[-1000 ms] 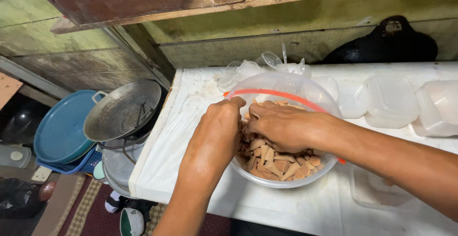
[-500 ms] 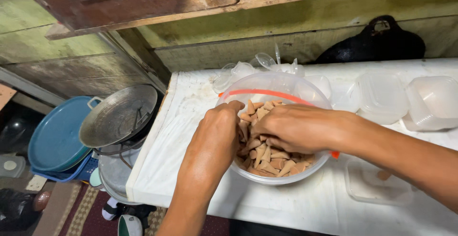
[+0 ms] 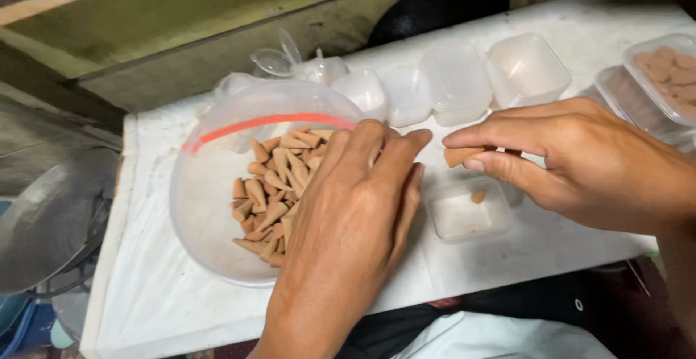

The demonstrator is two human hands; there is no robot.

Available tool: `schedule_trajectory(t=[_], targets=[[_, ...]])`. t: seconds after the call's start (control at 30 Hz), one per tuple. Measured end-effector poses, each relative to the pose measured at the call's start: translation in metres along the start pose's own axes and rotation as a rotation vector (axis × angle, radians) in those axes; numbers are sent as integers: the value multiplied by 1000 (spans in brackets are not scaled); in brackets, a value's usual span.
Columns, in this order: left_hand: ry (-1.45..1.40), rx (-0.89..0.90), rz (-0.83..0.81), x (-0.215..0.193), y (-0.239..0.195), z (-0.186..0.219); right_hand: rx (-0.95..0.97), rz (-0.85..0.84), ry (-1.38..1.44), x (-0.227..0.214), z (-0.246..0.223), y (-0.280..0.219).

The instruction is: The person transfers small brown conical items from a large clear bucket into small clear plastic containers. They pick up handfuls of the items and place them into the containers, arranging them neatly inside.

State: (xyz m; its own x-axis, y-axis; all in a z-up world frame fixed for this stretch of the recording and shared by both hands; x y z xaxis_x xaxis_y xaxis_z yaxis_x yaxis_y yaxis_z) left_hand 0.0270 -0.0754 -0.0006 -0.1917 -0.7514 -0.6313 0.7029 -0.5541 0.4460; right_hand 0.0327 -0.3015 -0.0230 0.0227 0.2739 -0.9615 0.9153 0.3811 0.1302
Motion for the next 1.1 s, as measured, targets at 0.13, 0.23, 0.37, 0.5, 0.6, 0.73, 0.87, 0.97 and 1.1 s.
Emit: schedule_trajectory(t=[0.13, 0.23, 0.37, 0.5, 0.6, 0.73, 0.87, 0.97, 1.1], targets=[[-65, -6, -109, 30, 7, 13, 185, -221, 15, 34, 36, -34], [-145, -97, -243, 59, 6, 8, 272, -293, -125, 65, 57, -57], [-99, -135, -249, 100, -1, -30, 56, 14, -209, 84, 47, -61], [5, -223, -234, 137, -9, -73, 60, 64, -326, 99, 40, -61], [22, -239, -251, 154, -11, -88, 90, 35, -393, 112, 42, -60], [30, -257, -250, 167, -13, -100, 116, 29, -400, 119, 42, -57], [59, -277, -244, 176, -15, -105, 116, -13, -437, 128, 46, -58], [82, -277, -245, 180, -18, -108, 134, -49, -441, 131, 48, -58], [71, -278, -246, 188, -23, -111, 182, -119, -458, 133, 48, -57]])
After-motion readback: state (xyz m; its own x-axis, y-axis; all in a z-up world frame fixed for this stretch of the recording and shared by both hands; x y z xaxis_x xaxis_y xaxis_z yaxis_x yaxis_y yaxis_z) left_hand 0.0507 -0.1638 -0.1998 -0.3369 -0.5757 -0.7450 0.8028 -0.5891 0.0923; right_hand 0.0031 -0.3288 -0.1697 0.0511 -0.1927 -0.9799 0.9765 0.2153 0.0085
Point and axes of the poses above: each hand's wrist, its own y-axis towards the middle knuckle, its own x-axis out of the palm, z = x × y, the point moved 1 cm from there along y, towards the middle knuckle, and after that the axes turned 14 degrees about -y, right-handed, at the moved point
